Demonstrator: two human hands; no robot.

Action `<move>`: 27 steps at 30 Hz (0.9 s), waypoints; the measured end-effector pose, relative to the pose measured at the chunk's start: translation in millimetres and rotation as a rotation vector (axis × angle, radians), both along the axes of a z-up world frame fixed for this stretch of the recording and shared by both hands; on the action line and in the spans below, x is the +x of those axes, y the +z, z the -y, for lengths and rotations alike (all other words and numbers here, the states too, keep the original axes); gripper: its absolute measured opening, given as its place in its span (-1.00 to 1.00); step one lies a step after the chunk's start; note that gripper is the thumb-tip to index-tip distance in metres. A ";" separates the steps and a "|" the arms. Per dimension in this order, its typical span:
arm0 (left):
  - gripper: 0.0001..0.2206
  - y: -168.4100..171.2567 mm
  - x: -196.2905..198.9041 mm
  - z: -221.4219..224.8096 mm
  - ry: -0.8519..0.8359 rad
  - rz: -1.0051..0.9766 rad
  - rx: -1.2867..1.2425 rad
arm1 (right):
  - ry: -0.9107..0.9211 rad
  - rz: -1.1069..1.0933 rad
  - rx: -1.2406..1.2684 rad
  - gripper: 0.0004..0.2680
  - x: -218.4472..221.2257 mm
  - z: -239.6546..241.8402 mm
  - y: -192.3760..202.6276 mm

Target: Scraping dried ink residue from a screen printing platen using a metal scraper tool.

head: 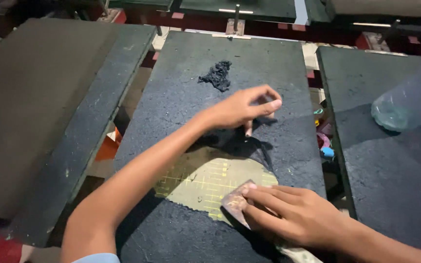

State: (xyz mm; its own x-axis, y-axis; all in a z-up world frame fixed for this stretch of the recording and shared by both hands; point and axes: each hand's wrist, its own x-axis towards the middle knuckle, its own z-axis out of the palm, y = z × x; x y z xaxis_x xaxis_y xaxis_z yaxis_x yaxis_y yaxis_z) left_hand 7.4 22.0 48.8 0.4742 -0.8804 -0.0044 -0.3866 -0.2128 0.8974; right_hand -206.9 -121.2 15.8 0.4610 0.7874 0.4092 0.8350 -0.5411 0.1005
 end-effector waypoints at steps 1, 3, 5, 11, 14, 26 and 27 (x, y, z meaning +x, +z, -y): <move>-0.44 8.4 0.5 -5.1 0.032 0.081 0.024 | 0.037 -0.024 0.005 -0.80 5.0 0.1 -5.1; -0.47 24.5 -13.5 -6.8 0.051 0.149 0.096 | 0.061 -0.101 -0.025 -0.78 8.6 1.4 -5.5; -0.50 24.6 -25.0 -5.3 0.067 0.223 0.173 | 0.084 -0.172 -0.051 -0.75 12.4 4.1 -11.4; -0.52 -23.5 -45.5 10.1 0.093 0.833 0.082 | 0.123 -0.376 0.041 -0.69 17.7 6.1 -6.7; -0.48 -44.6 -43.4 13.1 0.078 1.426 -0.047 | 0.143 -0.378 0.074 -0.70 16.8 5.9 -8.9; -0.40 -69.7 -51.5 7.3 0.180 0.973 0.065 | 0.085 -0.319 0.100 -0.85 14.3 9.1 -16.0; -0.42 -62.1 -49.0 5.2 0.092 0.897 0.057 | 0.059 -0.244 0.087 -0.83 12.9 9.8 -17.7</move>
